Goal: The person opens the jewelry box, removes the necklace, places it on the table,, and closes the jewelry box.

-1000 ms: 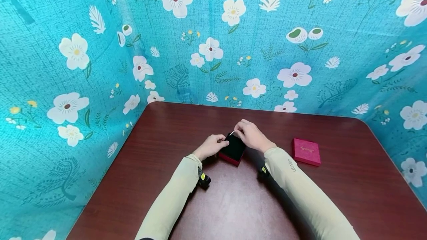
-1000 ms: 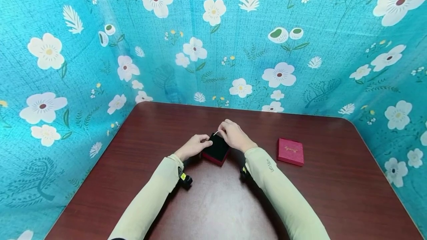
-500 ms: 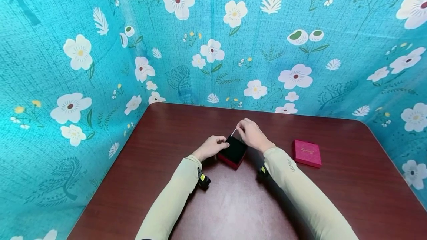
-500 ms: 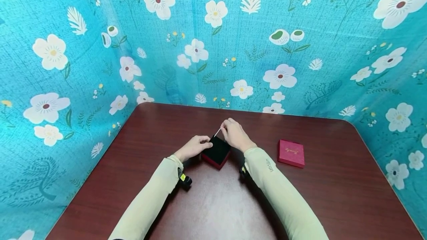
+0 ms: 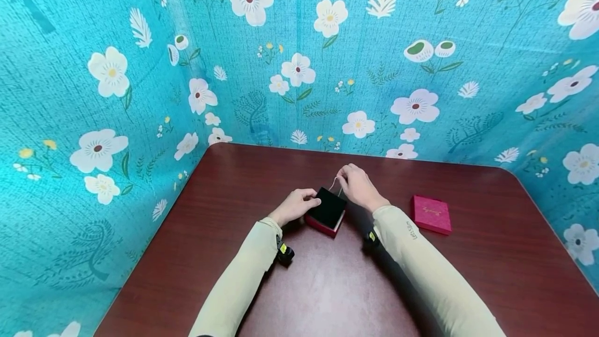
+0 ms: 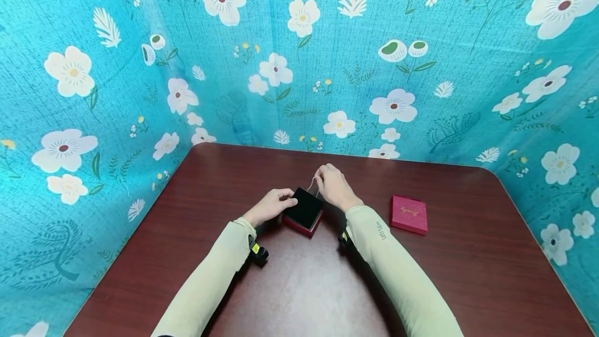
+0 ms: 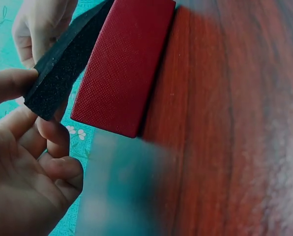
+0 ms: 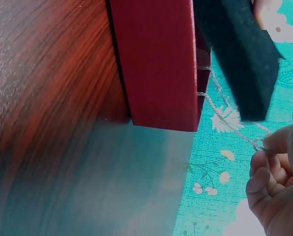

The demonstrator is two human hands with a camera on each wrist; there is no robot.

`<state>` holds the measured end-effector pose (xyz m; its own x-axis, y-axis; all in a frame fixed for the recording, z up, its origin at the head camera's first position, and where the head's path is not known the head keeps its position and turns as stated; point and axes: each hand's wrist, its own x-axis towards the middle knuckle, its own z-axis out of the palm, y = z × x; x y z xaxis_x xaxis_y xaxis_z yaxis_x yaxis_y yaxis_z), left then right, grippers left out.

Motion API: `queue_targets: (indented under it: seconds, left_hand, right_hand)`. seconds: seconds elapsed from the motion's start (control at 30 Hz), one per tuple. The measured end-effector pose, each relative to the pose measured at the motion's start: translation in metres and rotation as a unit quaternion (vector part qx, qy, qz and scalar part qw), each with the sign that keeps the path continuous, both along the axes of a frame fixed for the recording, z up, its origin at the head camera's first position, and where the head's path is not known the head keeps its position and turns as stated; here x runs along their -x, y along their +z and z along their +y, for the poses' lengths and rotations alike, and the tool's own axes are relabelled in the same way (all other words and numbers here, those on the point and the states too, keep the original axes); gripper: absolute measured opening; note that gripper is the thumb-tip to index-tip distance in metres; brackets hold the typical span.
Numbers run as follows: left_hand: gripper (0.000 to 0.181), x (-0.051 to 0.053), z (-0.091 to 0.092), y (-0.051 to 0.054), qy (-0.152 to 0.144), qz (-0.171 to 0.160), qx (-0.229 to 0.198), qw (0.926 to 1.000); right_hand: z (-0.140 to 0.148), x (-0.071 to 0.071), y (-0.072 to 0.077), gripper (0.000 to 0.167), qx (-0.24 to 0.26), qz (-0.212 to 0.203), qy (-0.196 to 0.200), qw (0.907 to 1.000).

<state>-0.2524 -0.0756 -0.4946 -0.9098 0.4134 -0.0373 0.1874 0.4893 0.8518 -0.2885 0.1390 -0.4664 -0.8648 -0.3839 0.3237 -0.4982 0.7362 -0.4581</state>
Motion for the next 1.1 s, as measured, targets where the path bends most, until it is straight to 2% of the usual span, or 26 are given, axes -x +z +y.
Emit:
queue_targets:
  seconds: [0.27,0.4,0.63,0.87,1.1]
  left_hand:
    - [0.016,0.001,-0.001,0.0,0.02,-0.035,-0.003,0.9992]
    - [0.016,-0.001,-0.001,0.001,0.025,-0.04,-0.005,0.9989]
    - [0.016,0.0,-0.001,-0.002,0.029,-0.037,0.001,0.9989]
    - [0.016,0.0,0.001,0.001,0.03,-0.018,0.015,0.9993]
    - [0.017,-0.002,0.0,0.003,0.025,-0.032,0.009,0.9991]
  right_hand:
    - [0.003,0.001,0.006,0.01,0.028,0.001,0.004,0.9996]
    - [0.004,0.0,0.01,0.009,0.037,-0.003,0.01,0.9993]
    - [0.004,-0.003,0.02,0.01,0.045,-0.012,0.011,0.9989]
    - [0.007,-0.003,0.03,0.01,0.074,-0.019,0.019,0.9969]
    - [0.011,-0.006,0.046,0.011,0.09,-0.013,0.026,0.9955]
